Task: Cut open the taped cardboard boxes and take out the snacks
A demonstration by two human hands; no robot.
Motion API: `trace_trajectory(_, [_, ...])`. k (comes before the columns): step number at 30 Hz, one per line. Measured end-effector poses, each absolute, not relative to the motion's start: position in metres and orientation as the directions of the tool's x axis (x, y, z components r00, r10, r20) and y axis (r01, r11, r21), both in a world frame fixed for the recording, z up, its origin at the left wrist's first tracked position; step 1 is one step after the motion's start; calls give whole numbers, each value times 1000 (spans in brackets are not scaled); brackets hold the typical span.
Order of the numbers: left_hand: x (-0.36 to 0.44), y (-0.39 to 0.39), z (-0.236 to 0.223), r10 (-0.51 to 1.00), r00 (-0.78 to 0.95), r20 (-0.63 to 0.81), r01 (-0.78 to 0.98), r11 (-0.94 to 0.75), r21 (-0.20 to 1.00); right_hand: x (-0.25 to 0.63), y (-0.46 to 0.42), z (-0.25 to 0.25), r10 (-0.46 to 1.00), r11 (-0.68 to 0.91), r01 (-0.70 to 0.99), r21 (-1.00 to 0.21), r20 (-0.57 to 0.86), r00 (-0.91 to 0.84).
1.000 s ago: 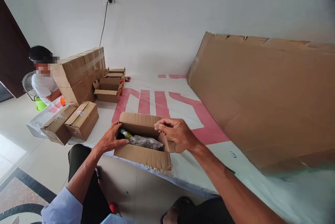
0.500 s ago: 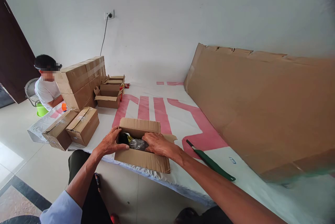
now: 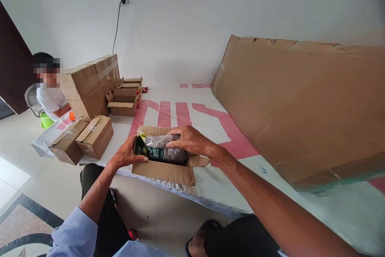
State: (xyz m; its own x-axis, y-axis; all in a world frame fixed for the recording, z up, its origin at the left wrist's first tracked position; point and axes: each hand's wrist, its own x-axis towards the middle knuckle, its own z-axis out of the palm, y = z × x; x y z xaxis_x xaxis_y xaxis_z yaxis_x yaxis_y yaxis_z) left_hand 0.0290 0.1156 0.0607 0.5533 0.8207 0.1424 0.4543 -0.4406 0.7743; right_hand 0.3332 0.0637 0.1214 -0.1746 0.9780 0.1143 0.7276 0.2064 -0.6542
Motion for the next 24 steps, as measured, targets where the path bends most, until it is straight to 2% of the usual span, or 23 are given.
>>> trace_trajectory(5, [29,125,72,862,474,181,409,-398,821,345,64,159,977,208,627,-751,128,-171])
trace_trajectory(13, [50,145,123,833,460,307,168,-421,891,353,66,192,970,242,518,-820,188,-156])
trace_trajectory(16, [54,145,133,858,404,318,59,-371,927,359,70,185,964,260,442,-858,255,-72])
trace_trajectory(19, [55,138,136,889,375,262,-117,-235,965,364,71,166,949,265,319,-910,304,79])
trace_trajectory(24, [67,126,130,901,410,139,-294,-14,956,358,67,127,948,220,4,-975,215,236])
